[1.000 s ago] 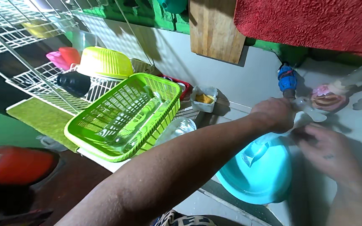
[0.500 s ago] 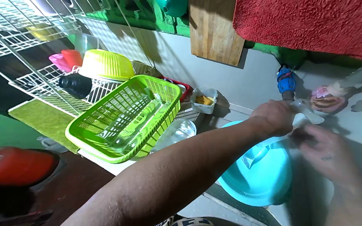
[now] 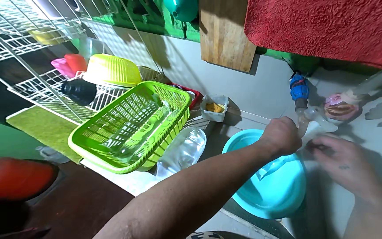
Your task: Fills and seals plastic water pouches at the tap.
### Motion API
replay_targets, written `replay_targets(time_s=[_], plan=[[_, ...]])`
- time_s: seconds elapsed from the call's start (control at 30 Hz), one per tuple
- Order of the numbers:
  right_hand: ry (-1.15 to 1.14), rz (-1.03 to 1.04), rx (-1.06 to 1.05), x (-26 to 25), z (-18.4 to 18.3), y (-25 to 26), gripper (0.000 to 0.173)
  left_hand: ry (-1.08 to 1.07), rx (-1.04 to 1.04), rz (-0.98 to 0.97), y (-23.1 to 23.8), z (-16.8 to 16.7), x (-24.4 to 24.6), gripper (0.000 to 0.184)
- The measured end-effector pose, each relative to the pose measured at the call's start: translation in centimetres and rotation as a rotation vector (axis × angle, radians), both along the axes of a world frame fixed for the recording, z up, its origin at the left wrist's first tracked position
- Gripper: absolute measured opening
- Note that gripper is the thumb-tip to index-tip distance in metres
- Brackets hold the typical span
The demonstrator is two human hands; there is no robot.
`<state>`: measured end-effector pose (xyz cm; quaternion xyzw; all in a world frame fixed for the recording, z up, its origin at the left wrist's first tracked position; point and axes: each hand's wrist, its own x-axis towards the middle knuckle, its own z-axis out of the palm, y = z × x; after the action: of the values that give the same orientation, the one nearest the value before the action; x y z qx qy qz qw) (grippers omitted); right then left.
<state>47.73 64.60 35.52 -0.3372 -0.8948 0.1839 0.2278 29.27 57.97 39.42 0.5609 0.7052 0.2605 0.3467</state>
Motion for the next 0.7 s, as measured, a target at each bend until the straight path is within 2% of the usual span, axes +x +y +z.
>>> replay_targets(time_s=[0.33,0.47,0.57,0.7], plan=[[0.035,-0.017,0.02,0.4,0.2,0.1,0.009,-0.071,0.054,0.06,-0.6,-0.7,0.5,0.017],[0.217,-0.065,0.053,0.8,0.6,-0.2,0.029,-0.097,0.098,0.11,-1.3,-0.7,1.0,0.022],[0.316,-0.095,0.099,0.8,1.3,-0.6,0.029,-0.11,0.067,0.106,-1.1,-0.7,0.9,0.024],[0.33,-0.109,0.132,0.7,1.5,-0.8,0.029,-0.116,0.052,0.107,-1.1,-0.7,0.9,0.026]])
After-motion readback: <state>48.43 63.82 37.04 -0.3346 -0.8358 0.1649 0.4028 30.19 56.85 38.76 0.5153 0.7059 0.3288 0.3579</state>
